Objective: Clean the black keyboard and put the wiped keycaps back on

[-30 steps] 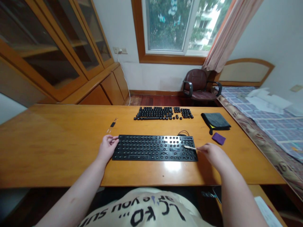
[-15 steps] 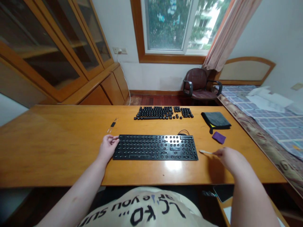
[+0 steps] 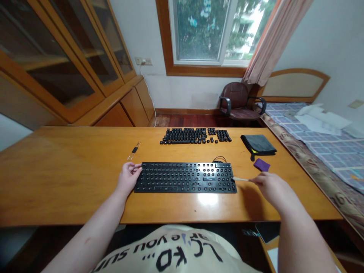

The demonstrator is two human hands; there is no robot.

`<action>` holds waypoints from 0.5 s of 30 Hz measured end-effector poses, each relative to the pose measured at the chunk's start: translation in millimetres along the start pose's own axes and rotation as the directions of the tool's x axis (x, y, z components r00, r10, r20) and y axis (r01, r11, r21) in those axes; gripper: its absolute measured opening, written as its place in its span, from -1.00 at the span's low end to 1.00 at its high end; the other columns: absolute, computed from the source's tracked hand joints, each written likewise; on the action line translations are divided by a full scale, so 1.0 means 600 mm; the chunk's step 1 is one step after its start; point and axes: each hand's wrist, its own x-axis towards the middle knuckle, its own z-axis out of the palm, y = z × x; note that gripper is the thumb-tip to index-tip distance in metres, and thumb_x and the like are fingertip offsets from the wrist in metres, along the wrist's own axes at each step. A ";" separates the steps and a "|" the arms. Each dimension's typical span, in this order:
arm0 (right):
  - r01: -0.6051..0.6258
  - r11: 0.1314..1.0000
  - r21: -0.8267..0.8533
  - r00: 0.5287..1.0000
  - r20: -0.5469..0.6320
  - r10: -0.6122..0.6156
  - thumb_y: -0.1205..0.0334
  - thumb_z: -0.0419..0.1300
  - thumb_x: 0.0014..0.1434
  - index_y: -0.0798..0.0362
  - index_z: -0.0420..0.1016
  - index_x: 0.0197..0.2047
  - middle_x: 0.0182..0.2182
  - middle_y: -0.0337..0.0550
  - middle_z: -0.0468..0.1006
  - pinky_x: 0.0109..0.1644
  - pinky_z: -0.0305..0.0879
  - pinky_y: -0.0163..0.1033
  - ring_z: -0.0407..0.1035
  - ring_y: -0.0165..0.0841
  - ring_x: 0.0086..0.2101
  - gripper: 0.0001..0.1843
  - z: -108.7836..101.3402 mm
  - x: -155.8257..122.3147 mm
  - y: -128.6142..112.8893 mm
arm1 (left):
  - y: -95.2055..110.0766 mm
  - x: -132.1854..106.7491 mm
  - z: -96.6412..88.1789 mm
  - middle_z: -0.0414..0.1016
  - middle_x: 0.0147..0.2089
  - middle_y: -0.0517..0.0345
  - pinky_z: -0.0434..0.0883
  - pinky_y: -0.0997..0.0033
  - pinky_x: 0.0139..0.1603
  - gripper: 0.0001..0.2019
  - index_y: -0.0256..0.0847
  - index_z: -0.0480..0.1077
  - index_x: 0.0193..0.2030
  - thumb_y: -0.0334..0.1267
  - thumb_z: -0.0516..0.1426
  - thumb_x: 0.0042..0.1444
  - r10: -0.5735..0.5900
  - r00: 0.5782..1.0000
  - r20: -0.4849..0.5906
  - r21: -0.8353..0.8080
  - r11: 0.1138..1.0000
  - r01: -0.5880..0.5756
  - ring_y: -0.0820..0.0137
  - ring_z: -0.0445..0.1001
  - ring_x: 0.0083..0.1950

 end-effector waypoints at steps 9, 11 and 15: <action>-0.177 0.984 -0.018 0.954 0.241 0.176 0.33 0.17 -0.05 -0.07 0.63 -0.45 -0.45 -0.11 0.60 -0.36 0.32 -0.21 0.48 -0.19 -0.41 -0.80 -0.007 -0.011 -0.002 | 0.012 -0.002 0.002 0.52 -0.21 0.02 0.39 0.36 -0.25 -0.66 -0.14 0.08 -0.23 -0.18 0.16 -0.08 -0.014 1.000 0.004 -0.041 0.999 0.014 0.45 0.44 -0.37; -0.084 0.996 0.006 0.984 0.160 0.082 0.31 0.12 0.02 -0.08 0.63 -0.38 -0.37 -0.10 0.60 -0.29 0.32 -0.21 0.48 -0.21 -0.35 -0.76 -0.019 -0.014 -0.009 | 0.015 -0.003 0.002 0.52 -0.21 0.02 0.39 0.36 -0.25 -0.66 -0.14 0.08 -0.23 -0.18 0.16 -0.08 -0.015 1.000 0.005 -0.044 0.999 0.016 0.45 0.44 -0.37; 0.152 0.983 0.099 0.969 0.182 -0.168 0.25 0.02 0.14 -0.08 0.62 -0.31 -0.43 -0.11 0.56 -0.30 0.32 -0.28 0.45 -0.31 -0.38 -0.69 -0.017 -0.006 -0.047 | 0.013 -0.003 0.001 0.51 -0.21 0.02 0.39 0.36 -0.26 -0.65 -0.14 0.08 -0.23 -0.18 0.17 -0.08 -0.014 1.000 0.000 -0.043 0.999 0.014 0.45 0.44 -0.38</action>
